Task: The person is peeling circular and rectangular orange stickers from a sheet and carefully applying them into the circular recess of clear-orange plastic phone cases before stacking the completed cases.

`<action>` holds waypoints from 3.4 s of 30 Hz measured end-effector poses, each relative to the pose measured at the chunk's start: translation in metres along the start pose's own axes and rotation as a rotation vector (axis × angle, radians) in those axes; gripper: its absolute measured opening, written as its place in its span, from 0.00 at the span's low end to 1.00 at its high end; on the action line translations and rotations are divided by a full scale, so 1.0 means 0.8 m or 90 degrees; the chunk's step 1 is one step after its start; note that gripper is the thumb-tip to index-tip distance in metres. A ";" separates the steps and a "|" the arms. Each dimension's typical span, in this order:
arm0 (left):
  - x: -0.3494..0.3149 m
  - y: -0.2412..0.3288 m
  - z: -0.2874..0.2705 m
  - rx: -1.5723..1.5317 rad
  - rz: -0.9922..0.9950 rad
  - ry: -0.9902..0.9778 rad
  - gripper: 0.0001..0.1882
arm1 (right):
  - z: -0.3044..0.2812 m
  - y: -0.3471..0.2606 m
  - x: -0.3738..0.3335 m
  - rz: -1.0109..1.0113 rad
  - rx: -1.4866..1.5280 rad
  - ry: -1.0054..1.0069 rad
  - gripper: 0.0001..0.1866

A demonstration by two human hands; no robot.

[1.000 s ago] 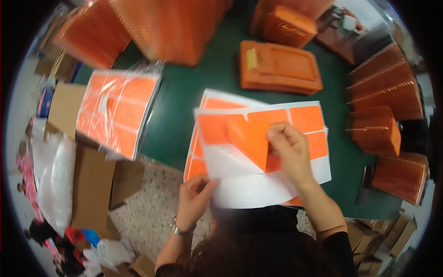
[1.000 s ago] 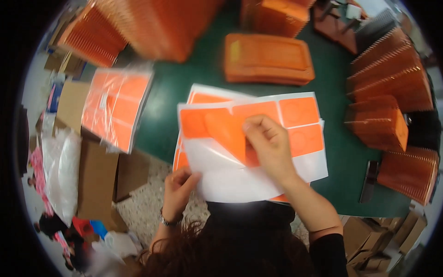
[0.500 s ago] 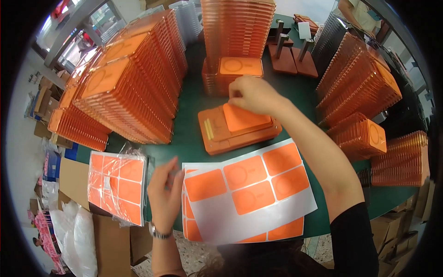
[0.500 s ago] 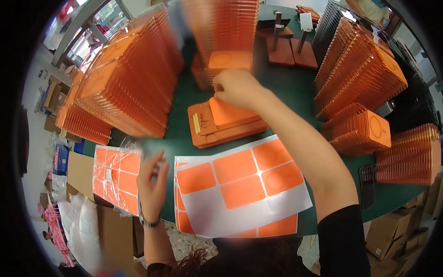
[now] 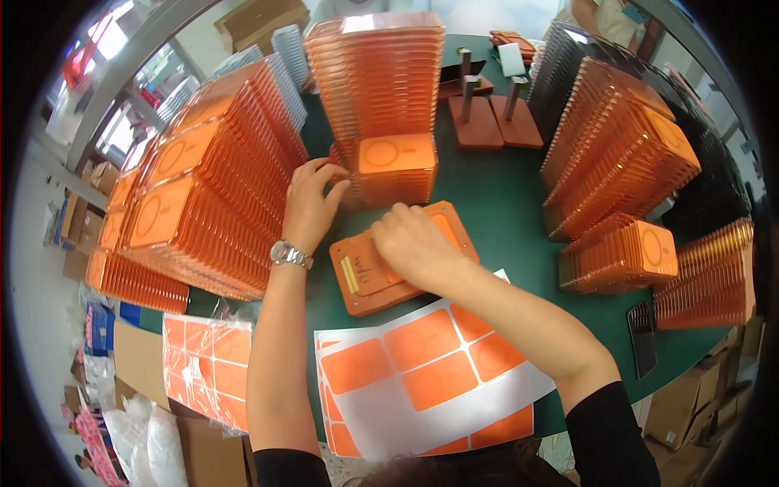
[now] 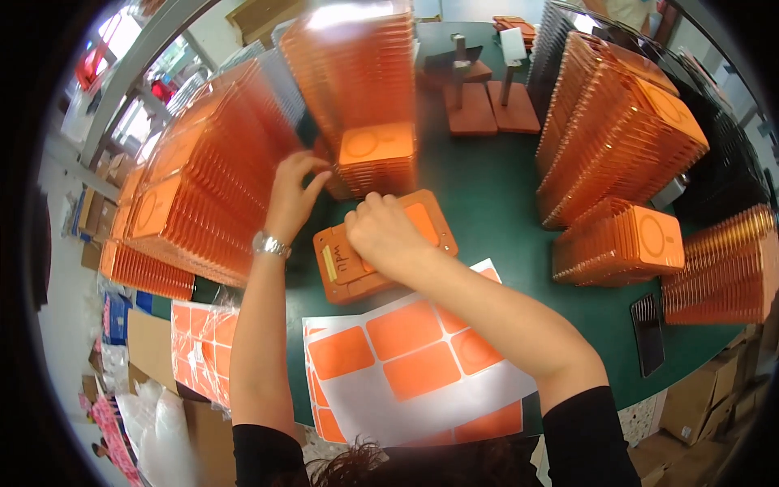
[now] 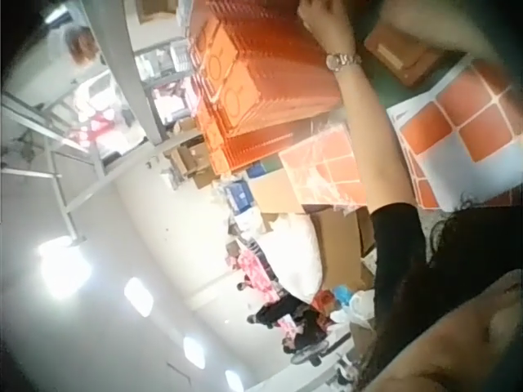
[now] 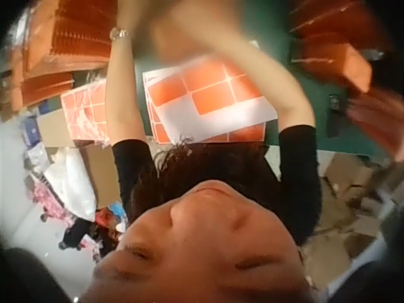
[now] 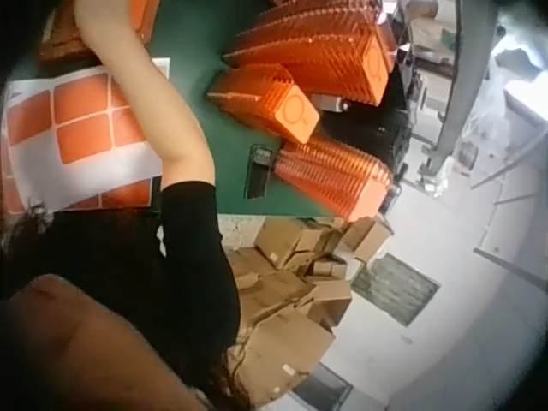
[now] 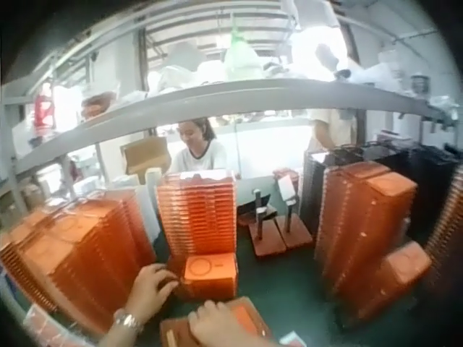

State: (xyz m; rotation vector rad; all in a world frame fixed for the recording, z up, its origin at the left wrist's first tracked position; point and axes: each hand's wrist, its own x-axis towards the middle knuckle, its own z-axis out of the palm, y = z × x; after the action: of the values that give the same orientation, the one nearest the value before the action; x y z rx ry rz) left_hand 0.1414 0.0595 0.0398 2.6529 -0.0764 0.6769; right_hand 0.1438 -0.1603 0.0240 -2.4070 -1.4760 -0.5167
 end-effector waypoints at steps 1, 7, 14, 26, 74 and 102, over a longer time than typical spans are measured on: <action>0.003 0.001 0.001 0.012 0.016 0.006 0.11 | -0.001 -0.003 -0.001 -0.004 -0.031 -0.012 0.05; -0.012 0.005 -0.017 -0.164 -0.016 0.005 0.07 | -0.018 -0.003 -0.007 0.019 0.059 -0.042 0.07; -0.123 0.061 -0.031 -0.373 -0.153 -0.007 0.05 | -0.050 0.097 -0.085 0.332 0.549 0.214 0.13; -0.187 0.091 -0.008 -0.182 -0.063 -0.030 0.35 | -0.002 0.093 -0.079 0.559 0.704 0.030 0.24; -0.406 0.170 -0.065 0.373 -0.349 -0.118 0.44 | -0.345 0.201 -0.299 0.354 0.190 -0.134 0.48; -0.184 0.360 0.029 -0.244 0.025 -0.198 0.40 | -0.335 0.228 -0.345 0.305 0.142 -0.091 0.51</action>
State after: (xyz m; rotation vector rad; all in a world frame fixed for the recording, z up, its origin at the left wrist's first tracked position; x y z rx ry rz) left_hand -0.0204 -0.2203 0.0576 2.3636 -0.3120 0.2242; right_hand 0.1494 -0.5711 0.1375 -2.5292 -0.8900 -0.0681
